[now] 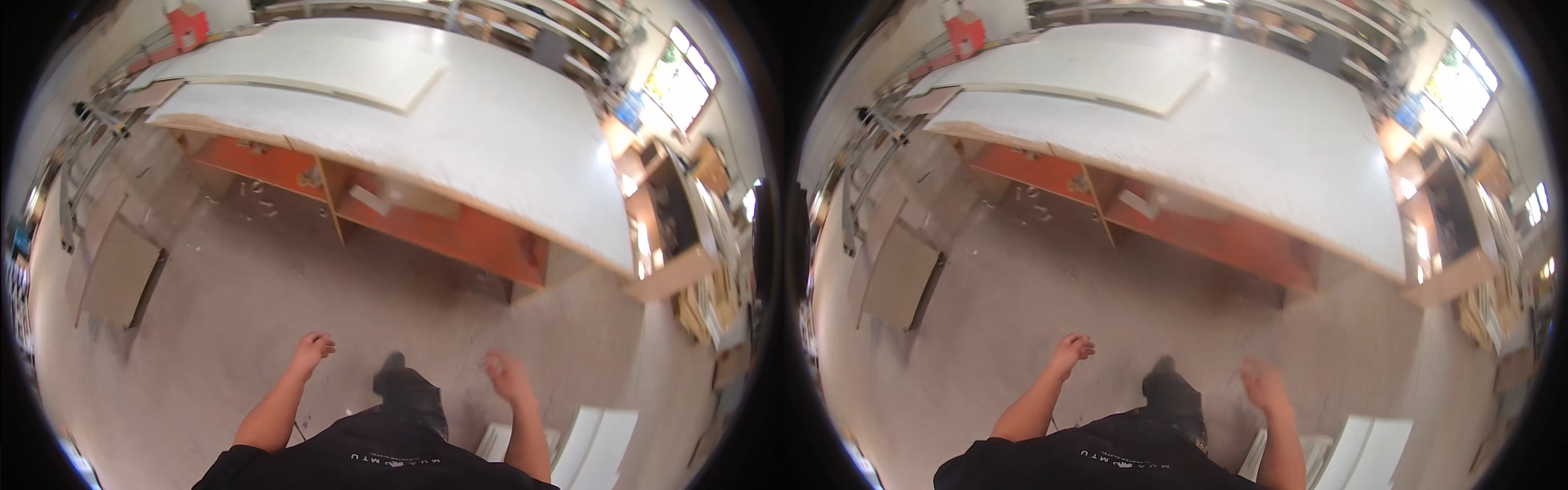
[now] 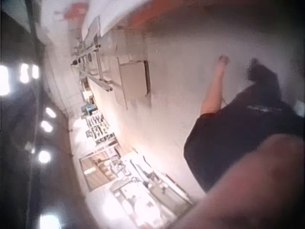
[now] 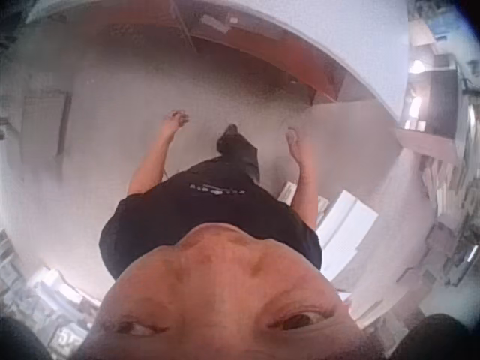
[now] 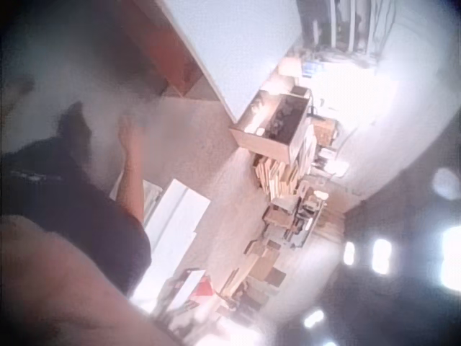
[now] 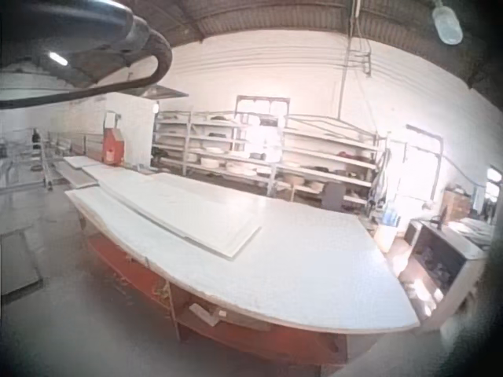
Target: The person repeatedly picks up white rectangular panels from a workbench and places them onto a growing stack on the floor. The person handles the panels one at a time, using both hands to lift and align each piece before adding it to the pile.
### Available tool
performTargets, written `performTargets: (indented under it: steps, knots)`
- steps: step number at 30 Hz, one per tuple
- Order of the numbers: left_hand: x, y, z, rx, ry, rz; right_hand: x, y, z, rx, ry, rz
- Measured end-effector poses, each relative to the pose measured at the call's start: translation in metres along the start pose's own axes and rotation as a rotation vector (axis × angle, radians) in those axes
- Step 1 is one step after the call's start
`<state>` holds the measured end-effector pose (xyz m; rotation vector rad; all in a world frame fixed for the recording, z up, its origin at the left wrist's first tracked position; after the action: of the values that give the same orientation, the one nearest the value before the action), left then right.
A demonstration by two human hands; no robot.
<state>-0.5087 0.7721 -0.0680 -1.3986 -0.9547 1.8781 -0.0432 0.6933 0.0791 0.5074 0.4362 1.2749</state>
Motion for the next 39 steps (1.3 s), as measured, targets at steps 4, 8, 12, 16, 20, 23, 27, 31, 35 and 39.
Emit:
performTargets:
  steps: [4,8,12,16,20,23,27,31,35,39]
  knots:
    - [0.065,-0.176,0.000,-0.046,-0.079,-0.285,0.240,0.086,0.028,0.947,-0.149,-0.109]
    - [0.102,-0.322,0.003,-0.375,-0.143,-0.389,0.451,0.155,0.025,1.036,-0.176,-0.224]
    - [0.169,-0.434,-0.016,-0.304,-0.113,-0.656,0.601,0.143,0.019,0.755,-0.348,-0.501]
    - [0.245,-0.482,-0.075,-0.431,0.019,-0.549,0.651,0.098,0.039,0.712,-0.392,-0.601]
    - [0.304,-0.518,-0.142,-0.370,-0.007,-0.210,0.625,0.066,0.063,0.677,-0.195,-0.647]
    - [0.326,-0.518,-0.176,-0.796,0.107,0.227,0.575,0.044,0.087,0.637,-0.349,-0.724]
    - [0.338,-0.519,-0.168,-1.140,0.192,0.212,0.494,0.028,0.110,0.603,-0.539,-0.821]
    - [0.305,-0.487,-0.174,-1.101,0.324,0.439,0.398,0.020,0.146,0.361,-0.683,-0.918]
    - [0.238,-0.468,-0.178,-0.966,0.480,0.392,0.283,0.015,0.176,0.342,-0.775,-0.972]
    - [0.158,-0.443,-0.181,-0.860,0.729,0.350,0.115,0.004,0.171,0.392,-0.933,-1.009]
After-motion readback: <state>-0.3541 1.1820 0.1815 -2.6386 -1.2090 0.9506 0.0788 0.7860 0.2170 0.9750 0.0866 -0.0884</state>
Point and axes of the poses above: each hand's wrist, its own x-axis towards the middle knuckle, its own z-axis out of the back of the hand, y = z × x, the point moved 8 cm from there along x, towards the middle knuckle, and after that the axes turned 15 degrees about -y, right-handed, at the moved point
